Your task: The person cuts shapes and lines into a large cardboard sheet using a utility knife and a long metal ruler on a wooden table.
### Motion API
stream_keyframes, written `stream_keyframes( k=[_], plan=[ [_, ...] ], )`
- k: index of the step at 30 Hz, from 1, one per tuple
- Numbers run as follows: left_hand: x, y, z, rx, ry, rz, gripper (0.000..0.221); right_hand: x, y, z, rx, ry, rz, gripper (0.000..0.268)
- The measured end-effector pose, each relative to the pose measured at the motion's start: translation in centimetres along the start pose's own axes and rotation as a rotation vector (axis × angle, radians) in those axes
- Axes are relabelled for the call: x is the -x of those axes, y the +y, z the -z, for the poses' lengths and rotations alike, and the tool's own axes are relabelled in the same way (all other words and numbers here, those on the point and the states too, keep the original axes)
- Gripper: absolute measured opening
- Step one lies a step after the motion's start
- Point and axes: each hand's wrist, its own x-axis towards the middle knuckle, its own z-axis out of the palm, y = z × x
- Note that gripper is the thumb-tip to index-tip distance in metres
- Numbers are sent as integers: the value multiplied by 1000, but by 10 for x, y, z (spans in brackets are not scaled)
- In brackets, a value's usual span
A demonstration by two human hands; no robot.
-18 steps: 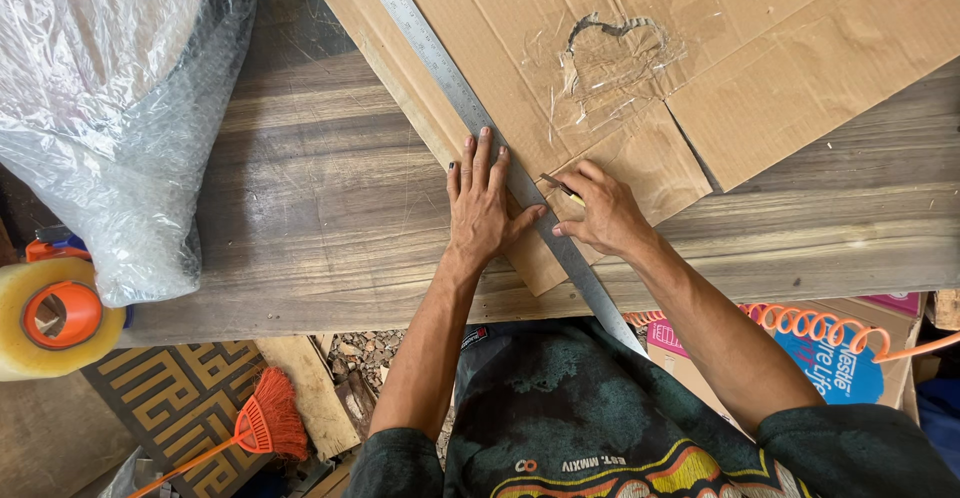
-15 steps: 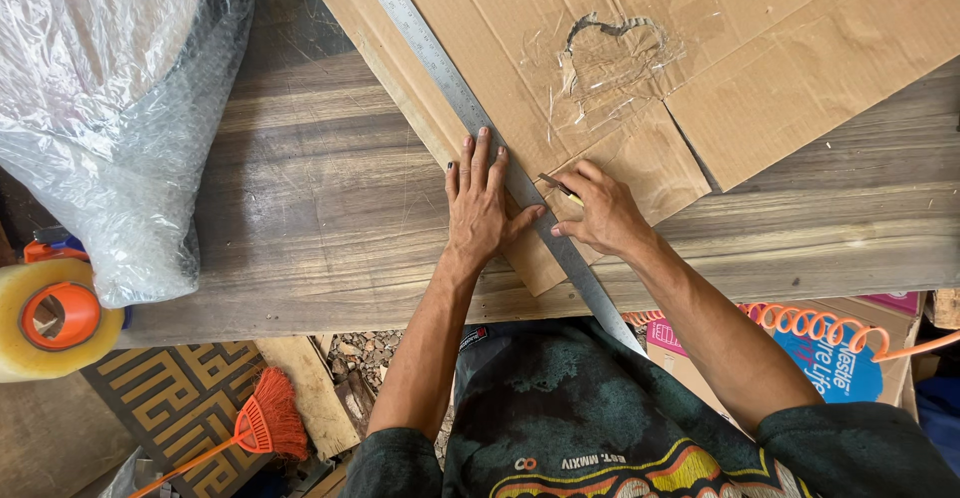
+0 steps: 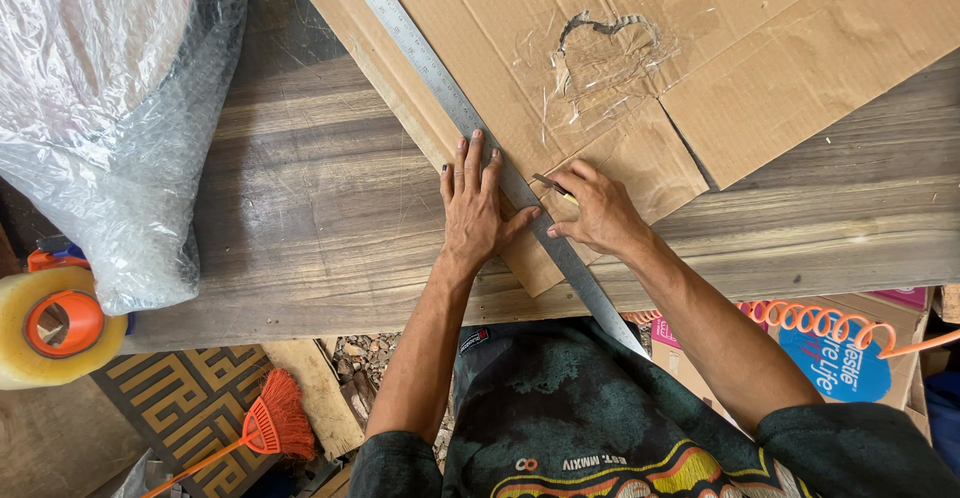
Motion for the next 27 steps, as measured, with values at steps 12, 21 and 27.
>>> stream_keyframes(
  k=[12,21,27],
  plan=[
    [0,0,0,14,-4,7,104,-1,10,-5,15,-6,2,77],
    [0,1,0,14,-6,13,104,-2,5,-1,-9,-1,20,78],
    [-1,0,-1,13,-7,12,104,-3,8,-4,8,4,37,82]
  ],
)
